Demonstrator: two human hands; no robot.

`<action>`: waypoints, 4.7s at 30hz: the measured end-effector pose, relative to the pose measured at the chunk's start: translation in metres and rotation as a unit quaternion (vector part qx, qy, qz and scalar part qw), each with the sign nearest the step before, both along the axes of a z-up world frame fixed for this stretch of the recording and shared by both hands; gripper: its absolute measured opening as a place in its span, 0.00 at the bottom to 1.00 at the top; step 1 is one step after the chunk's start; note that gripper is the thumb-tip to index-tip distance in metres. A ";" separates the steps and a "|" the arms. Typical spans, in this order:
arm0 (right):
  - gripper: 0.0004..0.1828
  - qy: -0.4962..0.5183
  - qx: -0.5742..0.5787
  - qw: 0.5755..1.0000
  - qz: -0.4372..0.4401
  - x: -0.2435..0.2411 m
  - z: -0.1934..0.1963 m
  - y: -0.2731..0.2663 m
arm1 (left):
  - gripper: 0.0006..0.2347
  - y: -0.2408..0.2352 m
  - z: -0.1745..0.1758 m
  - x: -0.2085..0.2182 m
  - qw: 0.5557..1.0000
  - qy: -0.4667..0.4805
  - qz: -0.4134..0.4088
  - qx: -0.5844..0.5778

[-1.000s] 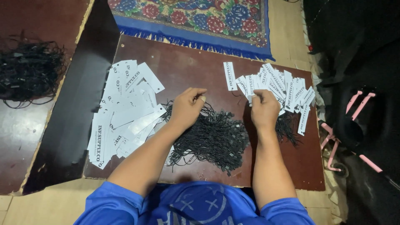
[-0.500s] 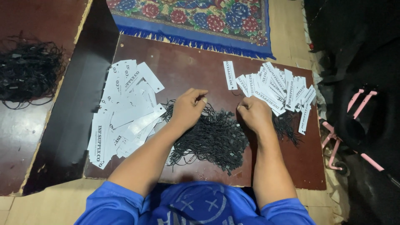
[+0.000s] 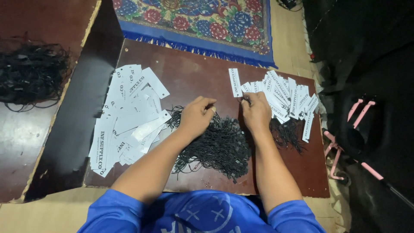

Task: The person repeatedly picks up white paper tags and black cables from a table, threads the tag through the cable, and places the assembled unit into a growing pile on the right. The process continues throughout the clip with consistent hand movements and no visible tools.

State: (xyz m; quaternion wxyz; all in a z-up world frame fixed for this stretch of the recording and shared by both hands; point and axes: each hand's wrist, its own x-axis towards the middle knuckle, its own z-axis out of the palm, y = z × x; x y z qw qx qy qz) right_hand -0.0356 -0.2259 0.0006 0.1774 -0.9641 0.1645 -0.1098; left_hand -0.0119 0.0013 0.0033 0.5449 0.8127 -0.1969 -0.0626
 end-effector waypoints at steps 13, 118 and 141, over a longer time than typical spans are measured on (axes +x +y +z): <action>0.20 0.075 -0.010 0.997 -0.030 0.035 0.003 0.009 | 0.12 -0.005 -0.012 0.004 1.000 -0.028 -0.011 0.002; 0.13 -0.251 0.474 0.842 -0.053 -0.030 -0.010 0.008 | 0.08 -0.011 -0.007 -0.007 0.988 0.077 -0.130 0.019; 0.38 -0.259 0.204 0.890 -0.316 -0.146 -0.038 -0.146 | 0.08 -0.021 -0.006 -0.035 0.986 -0.101 -0.123 -0.060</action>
